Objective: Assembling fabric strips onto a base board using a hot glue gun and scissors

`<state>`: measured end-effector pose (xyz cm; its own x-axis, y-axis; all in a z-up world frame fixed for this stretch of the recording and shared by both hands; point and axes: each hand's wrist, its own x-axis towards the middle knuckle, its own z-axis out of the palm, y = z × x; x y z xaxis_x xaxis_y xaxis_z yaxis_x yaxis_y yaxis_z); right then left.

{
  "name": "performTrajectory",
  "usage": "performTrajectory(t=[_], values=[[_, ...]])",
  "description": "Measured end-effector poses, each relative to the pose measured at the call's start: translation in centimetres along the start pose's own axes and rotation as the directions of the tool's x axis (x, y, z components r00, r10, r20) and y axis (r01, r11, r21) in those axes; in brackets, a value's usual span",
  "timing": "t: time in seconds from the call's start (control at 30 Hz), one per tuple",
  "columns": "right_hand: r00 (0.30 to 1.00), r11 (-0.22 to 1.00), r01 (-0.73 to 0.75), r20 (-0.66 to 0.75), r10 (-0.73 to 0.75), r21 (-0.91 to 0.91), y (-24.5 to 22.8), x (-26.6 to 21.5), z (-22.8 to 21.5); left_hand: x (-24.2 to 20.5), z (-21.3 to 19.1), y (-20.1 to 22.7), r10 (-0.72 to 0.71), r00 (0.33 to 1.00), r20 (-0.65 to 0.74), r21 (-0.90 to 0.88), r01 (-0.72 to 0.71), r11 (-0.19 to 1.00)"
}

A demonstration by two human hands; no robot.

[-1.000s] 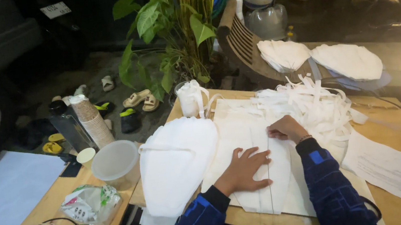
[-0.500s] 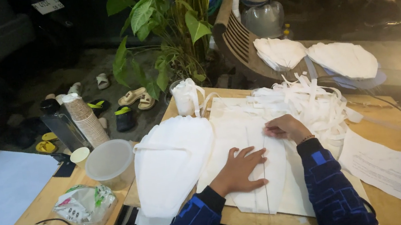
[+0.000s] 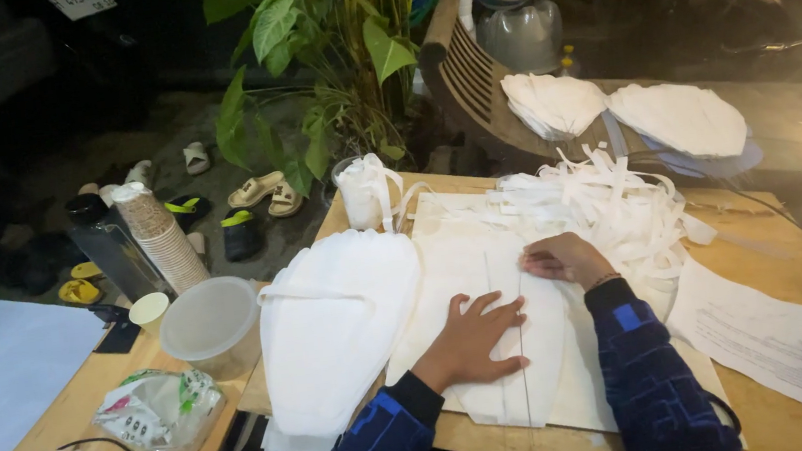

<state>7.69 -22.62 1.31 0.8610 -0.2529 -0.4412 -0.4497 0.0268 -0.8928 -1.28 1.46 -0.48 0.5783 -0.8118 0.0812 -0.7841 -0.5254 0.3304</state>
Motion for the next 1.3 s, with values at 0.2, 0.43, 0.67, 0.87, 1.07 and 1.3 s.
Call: performTrajectory(t=[0.2,0.43,0.67,0.87,1.07,1.3], values=[[0.970,0.882,0.216,-0.014,-0.244,-0.418,1.3,5.2,0.4,0.3,0.5,-0.4,0.003,1.000,-0.003,-0.006,-0.003,1.000],[0.873,0.429,0.265,0.026,-0.486,-0.864,1.0,2.6,1.1,0.5,1.3,-1.0,0.071,0.993,-0.089,-0.066,-0.077,0.995],[0.836,0.393,0.291,0.032,-0.547,-0.872,1.9,0.3,0.7,0.2,0.4,-0.3,0.032,0.998,-0.050,-0.033,-0.034,0.999],[0.792,0.232,0.273,0.081,-0.605,-0.934,4.3,4.5,0.6,1.2,1.4,-1.9,-0.009,1.000,0.019,-0.037,0.010,0.999],[0.783,0.262,0.308,0.087,-0.616,-0.914,4.0,2.9,0.2,1.4,0.7,-1.7,-0.048,0.997,0.055,-0.090,0.053,0.995],[0.805,0.455,0.465,0.147,-0.575,-0.760,3.7,-0.2,-3.4,1.7,0.3,-1.6,-0.067,0.994,0.080,-0.101,0.075,0.992]])
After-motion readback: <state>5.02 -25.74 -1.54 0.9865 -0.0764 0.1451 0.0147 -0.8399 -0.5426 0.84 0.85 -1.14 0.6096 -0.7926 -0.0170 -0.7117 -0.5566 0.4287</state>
